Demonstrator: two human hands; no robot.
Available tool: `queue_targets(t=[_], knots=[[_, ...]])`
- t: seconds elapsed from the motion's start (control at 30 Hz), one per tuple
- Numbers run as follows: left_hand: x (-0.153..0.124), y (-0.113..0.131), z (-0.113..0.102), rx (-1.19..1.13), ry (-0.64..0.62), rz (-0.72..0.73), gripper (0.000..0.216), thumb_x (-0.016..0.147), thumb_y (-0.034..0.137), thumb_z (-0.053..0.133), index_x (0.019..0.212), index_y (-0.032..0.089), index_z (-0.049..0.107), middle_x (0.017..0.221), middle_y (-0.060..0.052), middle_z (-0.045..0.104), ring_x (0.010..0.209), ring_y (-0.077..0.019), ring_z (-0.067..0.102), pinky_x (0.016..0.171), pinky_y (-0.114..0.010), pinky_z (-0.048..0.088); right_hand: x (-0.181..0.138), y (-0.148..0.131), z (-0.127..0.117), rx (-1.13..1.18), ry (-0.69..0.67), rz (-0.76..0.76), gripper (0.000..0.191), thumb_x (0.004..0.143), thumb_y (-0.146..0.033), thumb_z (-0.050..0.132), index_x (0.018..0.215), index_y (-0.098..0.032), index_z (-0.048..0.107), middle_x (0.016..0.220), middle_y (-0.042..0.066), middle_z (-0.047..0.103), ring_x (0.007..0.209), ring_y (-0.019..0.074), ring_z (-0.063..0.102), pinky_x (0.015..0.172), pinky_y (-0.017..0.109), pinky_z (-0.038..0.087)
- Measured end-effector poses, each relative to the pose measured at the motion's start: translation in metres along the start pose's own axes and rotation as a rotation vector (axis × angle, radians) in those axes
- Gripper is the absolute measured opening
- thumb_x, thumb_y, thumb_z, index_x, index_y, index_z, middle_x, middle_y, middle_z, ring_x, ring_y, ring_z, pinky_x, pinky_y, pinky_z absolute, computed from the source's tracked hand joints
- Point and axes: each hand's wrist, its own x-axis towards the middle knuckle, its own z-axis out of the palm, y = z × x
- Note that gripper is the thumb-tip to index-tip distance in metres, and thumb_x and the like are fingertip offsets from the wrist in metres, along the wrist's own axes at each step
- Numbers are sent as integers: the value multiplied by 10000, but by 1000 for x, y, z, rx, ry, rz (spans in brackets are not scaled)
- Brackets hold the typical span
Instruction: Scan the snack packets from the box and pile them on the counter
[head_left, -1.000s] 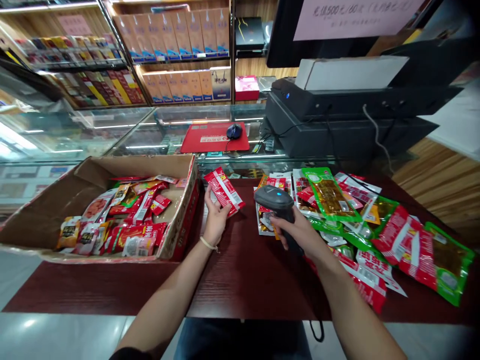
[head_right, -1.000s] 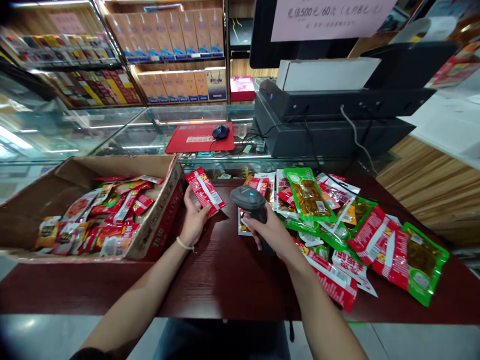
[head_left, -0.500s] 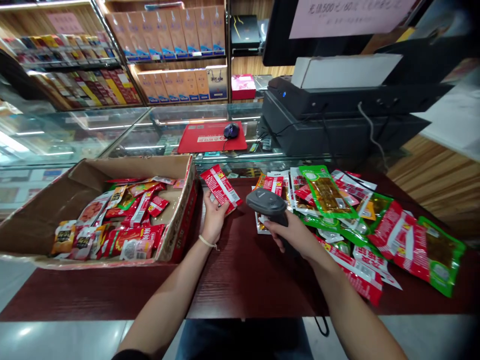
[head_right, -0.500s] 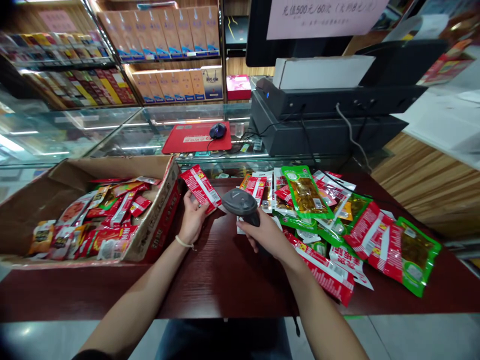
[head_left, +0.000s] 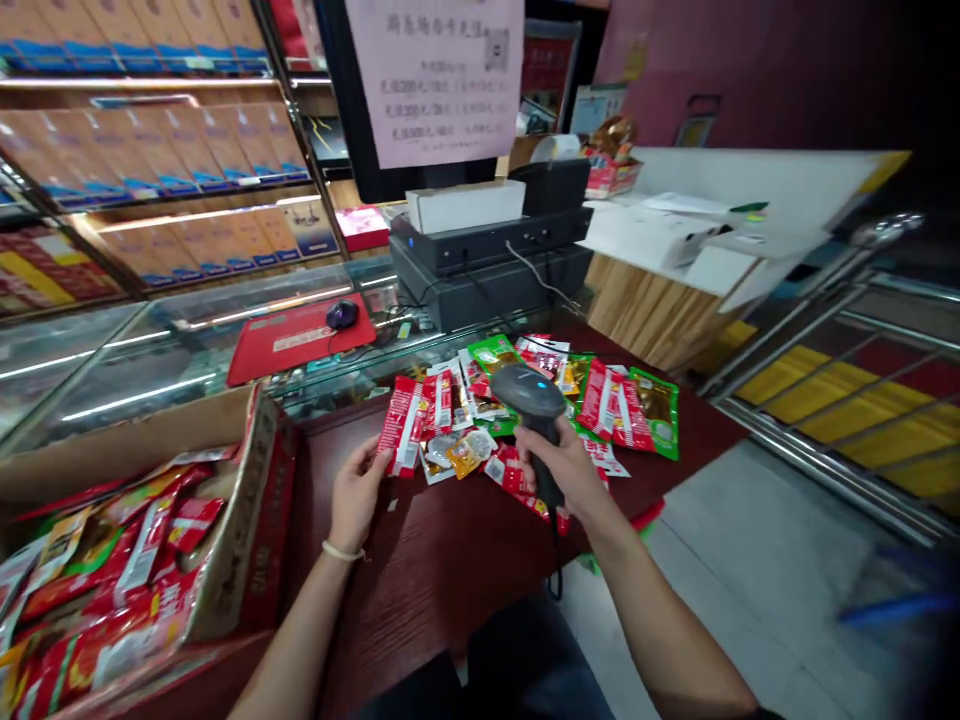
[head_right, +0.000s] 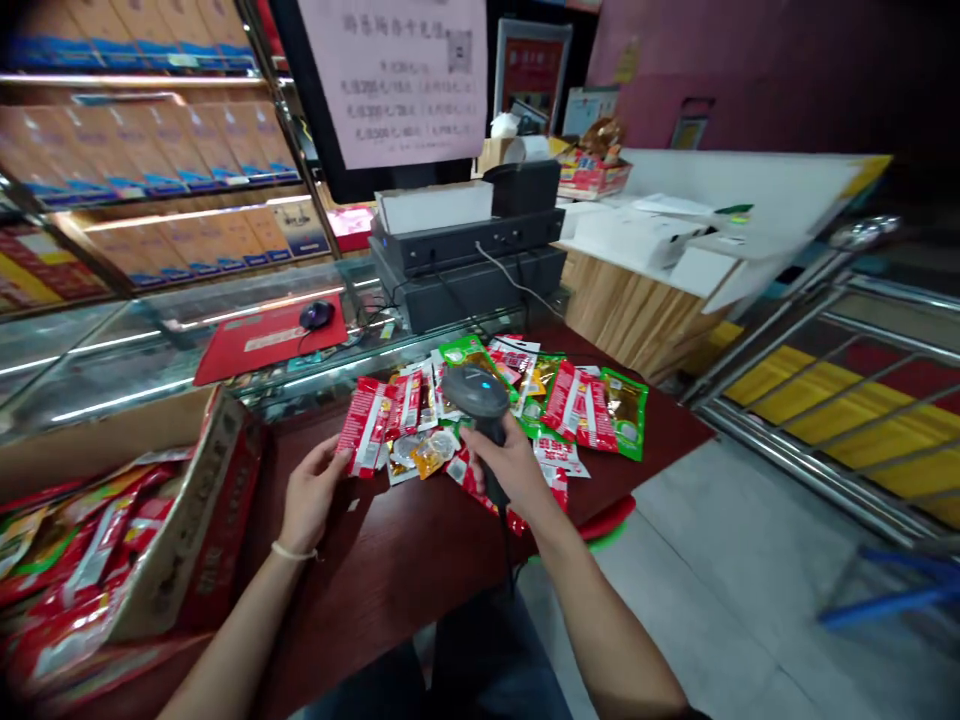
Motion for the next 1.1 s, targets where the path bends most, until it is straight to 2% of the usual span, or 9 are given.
queue_targets(t=[0.1, 0.23, 0.37, 0.5, 0.63, 0.73, 0.93, 1.1], knots=[[-5, 14, 28, 130, -130, 79, 408, 795, 415, 677, 1120, 169, 657, 1055, -82, 709, 908, -196, 657, 822, -310, 516, -18, -8, -34, 18, 106, -12, 360, 757, -420, 758, 892, -241, 476, 594, -83, 569, 390, 90, 487, 331, 203, 427], [-7, 33, 85, 290, -279, 232, 261, 819, 365, 649, 1024, 202, 639, 958, -38, 705, 857, -174, 651, 770, -278, 499, -38, -18, -68, 43, 247, -42, 363, 753, -428, 759, 830, -228, 466, 584, -73, 554, 387, 95, 479, 320, 216, 428], [-6, 39, 142, 402, -473, 368, 153, 846, 319, 619, 965, 225, 645, 913, -21, 702, 813, -183, 650, 745, -287, 487, -53, -24, -90, 44, 321, -69, 344, 763, -416, 751, 827, -226, 471, 592, -68, 547, 396, 94, 484, 333, 219, 437], [-4, 34, 180, 499, -523, 559, 152, 903, 254, 530, 982, 235, 658, 966, -45, 701, 887, -217, 652, 822, -349, 493, -61, -27, -103, 42, 338, -52, 356, 763, -427, 749, 824, -230, 459, 593, -68, 540, 401, 90, 484, 336, 210, 430], [-4, 26, 193, 636, -462, 829, 221, 913, 166, 476, 1031, 212, 657, 1142, -109, 650, 1082, -254, 588, 953, -435, 458, -60, -26, -107, 42, 346, -36, 389, 741, -456, 756, 845, -241, 448, 596, -74, 540, 398, 89, 482, 335, 209, 431], [-6, 22, 193, 715, -411, 943, 225, 908, 144, 479, 1032, 205, 656, 1162, -128, 632, 1117, -265, 556, 972, -463, 446, -58, -25, -106, 43, 329, -12, 395, 733, -470, 754, 840, -242, 449, 585, -75, 536, 395, 93, 483, 335, 214, 433], [-9, 22, 188, 777, -389, 993, 209, 922, 172, 484, 1046, 202, 650, 1110, -103, 652, 1054, -251, 562, 934, -431, 457, -53, -22, -101, 43, 316, -16, 383, 736, -453, 758, 872, -241, 470, 590, -76, 545, 393, 98, 486, 326, 217, 428], [-9, 25, 186, 726, -399, 933, 196, 920, 167, 491, 1015, 202, 658, 1070, -100, 665, 1027, -240, 558, 924, -418, 452, -52, -23, -93, 40, 290, -18, 379, 743, -438, 761, 825, -235, 452, 591, -72, 548, 387, 92, 481, 326, 217, 428]])
